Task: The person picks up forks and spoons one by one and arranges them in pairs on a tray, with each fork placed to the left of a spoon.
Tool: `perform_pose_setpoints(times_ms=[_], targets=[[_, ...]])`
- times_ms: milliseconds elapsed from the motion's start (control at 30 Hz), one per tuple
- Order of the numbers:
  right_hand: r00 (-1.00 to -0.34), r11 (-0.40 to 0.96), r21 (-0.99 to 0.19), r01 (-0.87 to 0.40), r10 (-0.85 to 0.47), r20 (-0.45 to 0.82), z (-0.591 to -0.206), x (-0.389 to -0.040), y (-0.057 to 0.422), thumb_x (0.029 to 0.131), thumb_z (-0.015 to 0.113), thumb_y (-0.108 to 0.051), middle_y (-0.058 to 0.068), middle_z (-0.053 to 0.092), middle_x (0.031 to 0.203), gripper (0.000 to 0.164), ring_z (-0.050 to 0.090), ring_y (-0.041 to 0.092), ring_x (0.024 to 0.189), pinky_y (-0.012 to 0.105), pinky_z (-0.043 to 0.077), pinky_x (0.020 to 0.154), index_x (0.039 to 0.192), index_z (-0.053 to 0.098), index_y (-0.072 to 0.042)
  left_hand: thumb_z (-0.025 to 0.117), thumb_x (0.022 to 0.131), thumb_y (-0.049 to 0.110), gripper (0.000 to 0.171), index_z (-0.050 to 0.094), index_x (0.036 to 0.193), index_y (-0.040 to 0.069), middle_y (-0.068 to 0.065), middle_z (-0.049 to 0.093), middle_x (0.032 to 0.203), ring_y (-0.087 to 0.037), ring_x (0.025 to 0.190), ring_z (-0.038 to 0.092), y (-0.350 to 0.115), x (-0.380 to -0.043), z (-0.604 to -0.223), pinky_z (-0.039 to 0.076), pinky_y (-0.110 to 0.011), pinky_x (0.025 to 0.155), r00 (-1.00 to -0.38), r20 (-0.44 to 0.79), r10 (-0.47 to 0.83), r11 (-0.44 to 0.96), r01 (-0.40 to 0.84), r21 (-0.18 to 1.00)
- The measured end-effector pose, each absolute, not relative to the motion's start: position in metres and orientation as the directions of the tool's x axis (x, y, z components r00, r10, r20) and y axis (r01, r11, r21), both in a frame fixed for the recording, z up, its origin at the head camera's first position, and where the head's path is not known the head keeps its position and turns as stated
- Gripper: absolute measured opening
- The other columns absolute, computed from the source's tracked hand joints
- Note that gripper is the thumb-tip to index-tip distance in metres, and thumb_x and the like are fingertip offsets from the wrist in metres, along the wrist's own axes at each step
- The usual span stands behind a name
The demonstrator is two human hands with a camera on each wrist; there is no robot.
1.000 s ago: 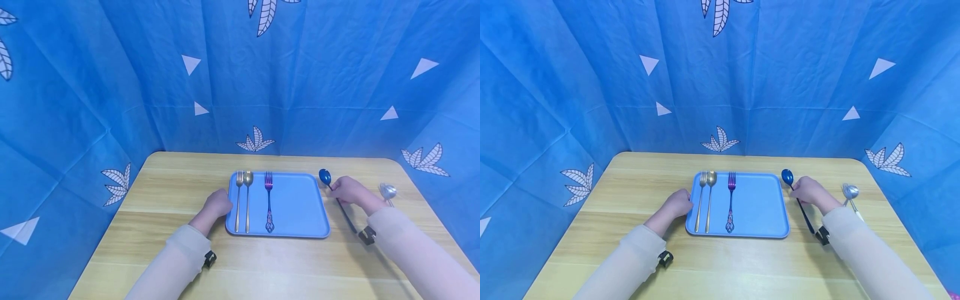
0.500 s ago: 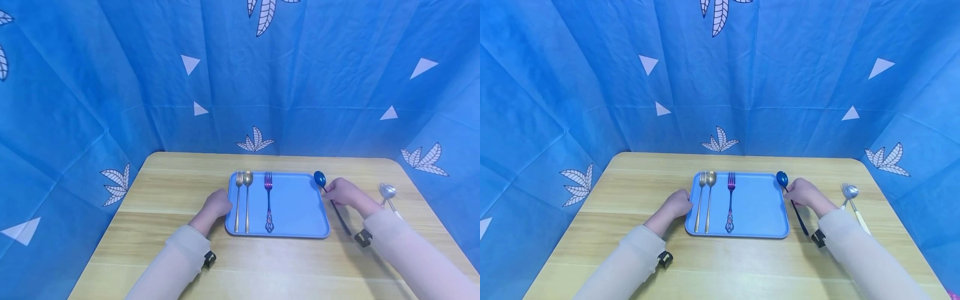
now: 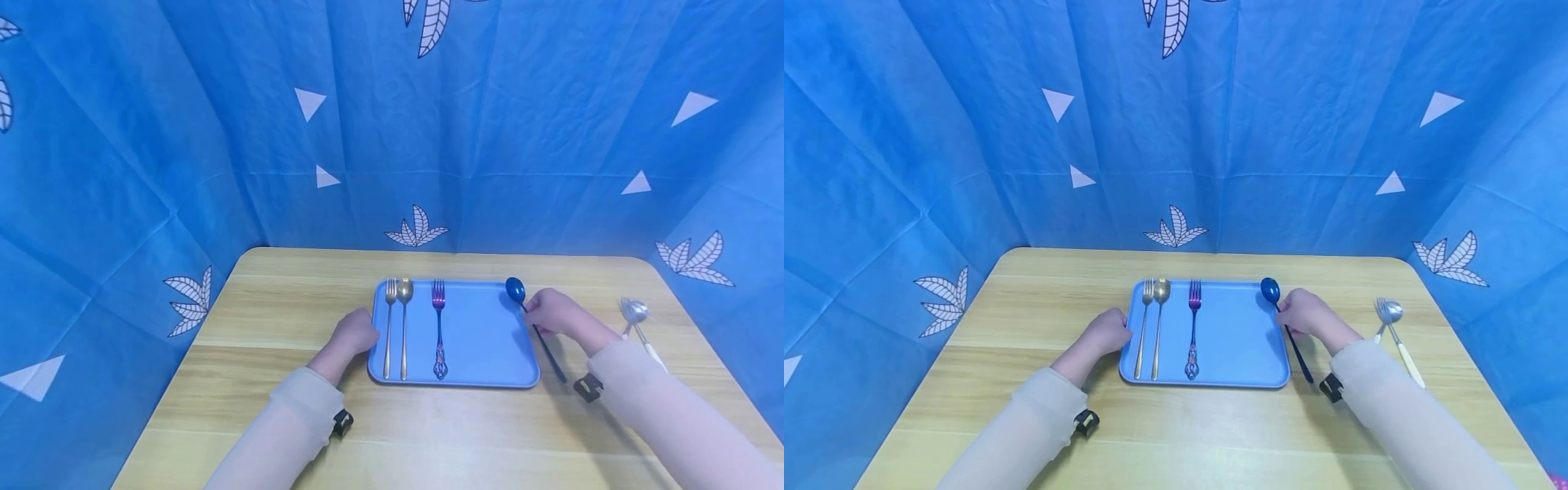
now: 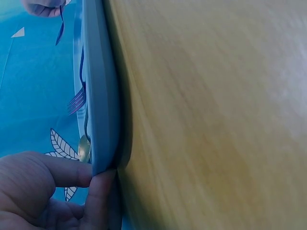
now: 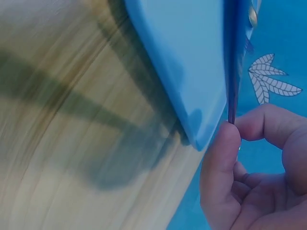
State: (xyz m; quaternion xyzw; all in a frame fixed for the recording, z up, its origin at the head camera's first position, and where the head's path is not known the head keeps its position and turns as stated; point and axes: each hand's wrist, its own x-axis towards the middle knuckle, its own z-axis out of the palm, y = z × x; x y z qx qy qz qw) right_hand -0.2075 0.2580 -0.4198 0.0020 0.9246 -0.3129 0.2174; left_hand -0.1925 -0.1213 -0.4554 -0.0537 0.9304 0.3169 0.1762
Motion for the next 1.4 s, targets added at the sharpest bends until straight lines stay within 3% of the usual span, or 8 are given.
perform_pose_setpoints(times_ms=[233,1033,1400], targets=[[-0.911,0.79,-0.596,0.146,-0.127,-0.393,-0.418,-0.207,0.252,0.089,0.064,-0.005,0.008,0.055,0.075,0.024,0.053,0.015,0.062,0.034,0.057,0.064,0.106,0.057,0.011,0.054,0.082,-0.001,0.014,0.056,0.095,0.002,-0.01,0.056,0.084,-0.025,0.074,0.054,-0.121,-0.193,-0.456,0.047,-0.035,0.065,-0.936,-0.353,0.011,0.795,-0.206,0.571],[-0.9,0.725,-0.657,0.205,-0.123,-0.417,-0.421,-0.211,0.221,0.091,0.063,-0.005,0.005,0.051,0.071,0.011,0.052,0.013,0.06,0.027,0.052,0.059,0.093,0.055,0.002,0.055,0.084,0.001,0.011,0.056,0.094,0.003,-0.011,0.057,0.084,-0.026,0.074,0.055,-0.123,-0.194,-0.46,0.047,-0.035,0.064,-0.931,-0.365,0.007,0.789,-0.219,0.574],[-0.905,0.725,-0.659,0.198,-0.123,-0.407,-0.427,-0.212,0.212,0.092,0.063,-0.007,0.008,0.055,0.079,0.014,0.057,0.017,0.068,0.03,0.057,0.064,0.098,0.057,0.004,0.055,0.082,0.0,0.009,0.055,0.091,0.004,-0.011,0.056,0.085,-0.026,0.075,0.055,-0.123,-0.195,-0.461,0.047,-0.035,0.065,-0.935,-0.353,0.011,0.795,-0.206,0.57]])
